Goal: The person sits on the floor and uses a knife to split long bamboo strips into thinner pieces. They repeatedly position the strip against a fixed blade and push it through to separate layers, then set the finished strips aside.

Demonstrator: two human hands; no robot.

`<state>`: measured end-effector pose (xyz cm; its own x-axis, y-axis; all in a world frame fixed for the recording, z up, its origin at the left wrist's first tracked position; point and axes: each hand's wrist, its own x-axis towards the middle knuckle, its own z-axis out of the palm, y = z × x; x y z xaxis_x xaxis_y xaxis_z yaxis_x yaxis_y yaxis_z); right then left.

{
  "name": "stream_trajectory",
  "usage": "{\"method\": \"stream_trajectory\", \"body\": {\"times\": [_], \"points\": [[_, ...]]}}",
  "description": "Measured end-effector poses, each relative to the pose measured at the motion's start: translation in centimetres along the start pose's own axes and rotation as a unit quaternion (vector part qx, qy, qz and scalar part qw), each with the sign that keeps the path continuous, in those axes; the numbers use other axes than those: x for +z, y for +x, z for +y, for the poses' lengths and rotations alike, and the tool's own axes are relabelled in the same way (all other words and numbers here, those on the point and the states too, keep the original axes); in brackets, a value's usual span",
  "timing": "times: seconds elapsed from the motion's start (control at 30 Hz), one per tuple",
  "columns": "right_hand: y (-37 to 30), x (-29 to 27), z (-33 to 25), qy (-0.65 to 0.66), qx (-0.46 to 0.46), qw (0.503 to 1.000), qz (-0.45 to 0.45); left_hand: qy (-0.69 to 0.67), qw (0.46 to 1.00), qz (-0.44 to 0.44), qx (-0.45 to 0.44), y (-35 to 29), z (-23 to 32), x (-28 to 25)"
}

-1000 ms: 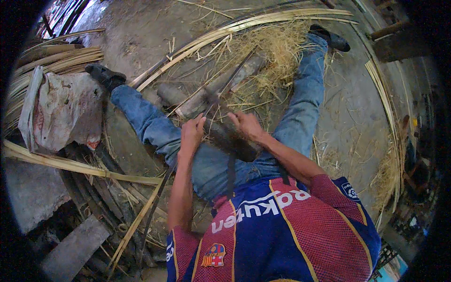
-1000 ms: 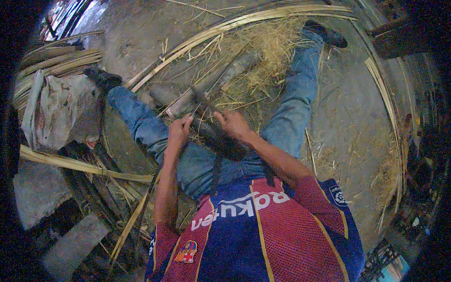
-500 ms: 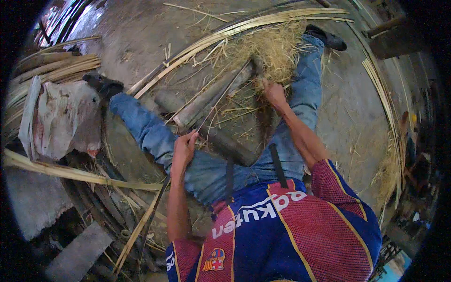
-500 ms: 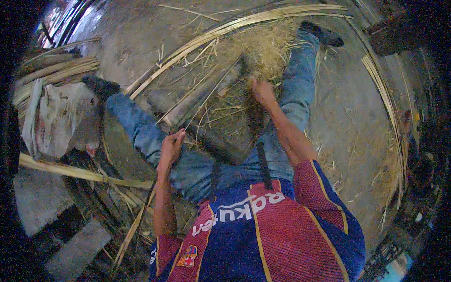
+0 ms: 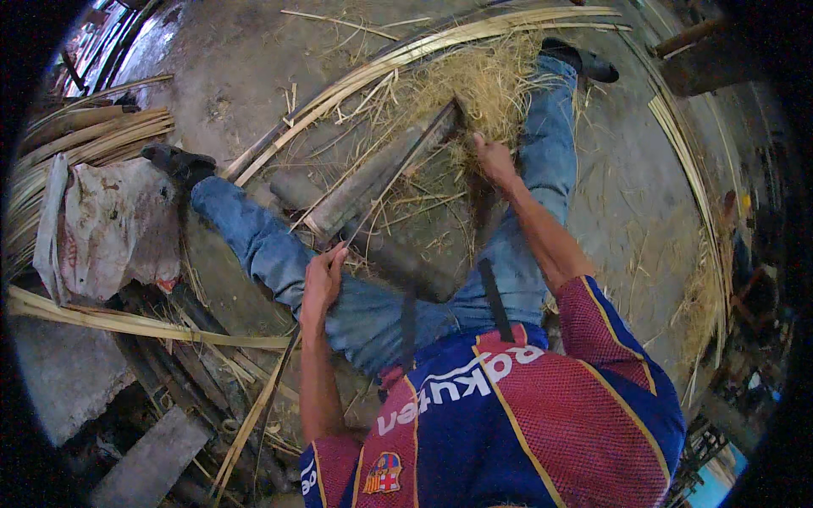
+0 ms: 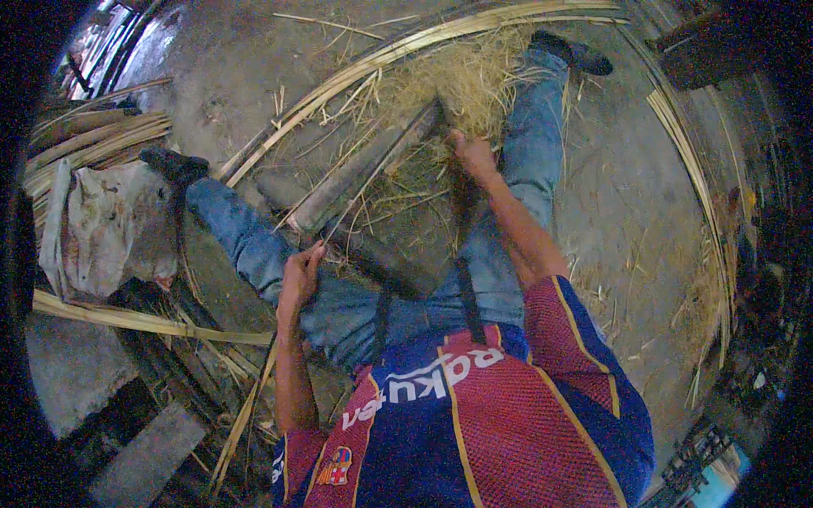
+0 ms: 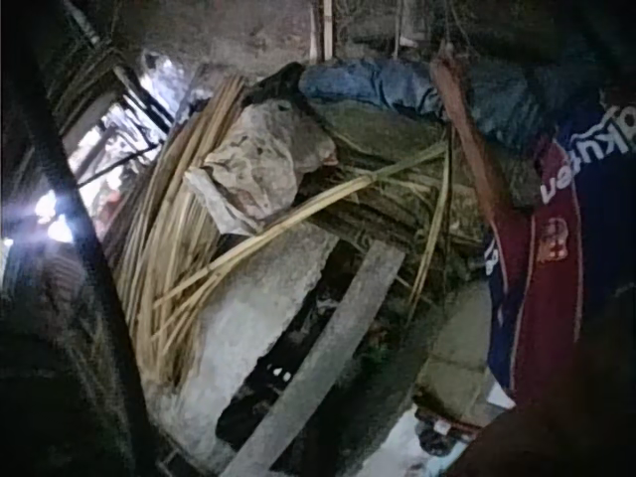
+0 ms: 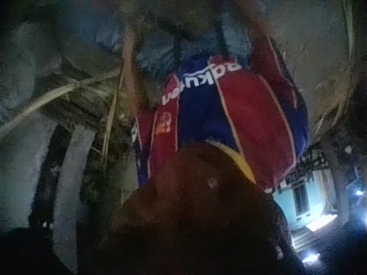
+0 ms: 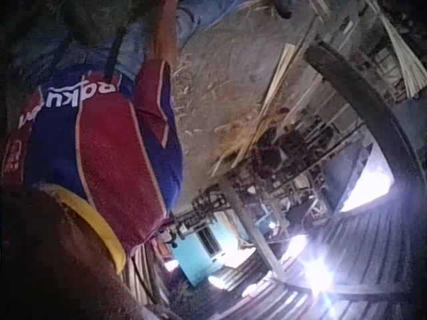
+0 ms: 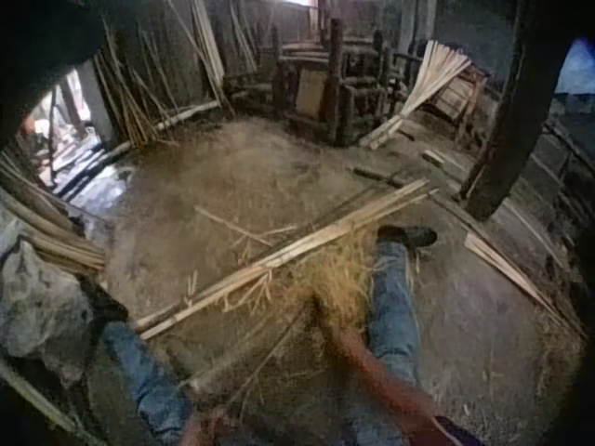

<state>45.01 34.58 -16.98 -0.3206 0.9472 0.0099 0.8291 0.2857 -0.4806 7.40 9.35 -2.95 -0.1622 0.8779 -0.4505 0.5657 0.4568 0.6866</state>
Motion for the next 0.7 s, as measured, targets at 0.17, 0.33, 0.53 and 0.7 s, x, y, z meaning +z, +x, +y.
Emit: {"method": "stream_trajectory", "body": {"times": [0.17,0.33,0.53,0.7], "points": [[1.4,1.1,1.8,0.023,0.025,0.999,0.015,-0.021,1.0,0.012,0.009,-0.2,0.7,0.1],[3.7,-0.8,0.6,-0.033,0.121,0.991,-0.038,0.009,0.999,0.04,0.023,-0.4,-0.4,0.4],[3.7,-0.7,0.3,-0.081,0.138,0.987,-0.015,0.013,1.0,0.026,0.009,-2.6,1.6,-0.3],[5.3,0.7,6.6,-0.077,0.12,0.99,-0.024,0.012,0.999,0.043,0.025,-6.1,-2.9,-1.7]]}}
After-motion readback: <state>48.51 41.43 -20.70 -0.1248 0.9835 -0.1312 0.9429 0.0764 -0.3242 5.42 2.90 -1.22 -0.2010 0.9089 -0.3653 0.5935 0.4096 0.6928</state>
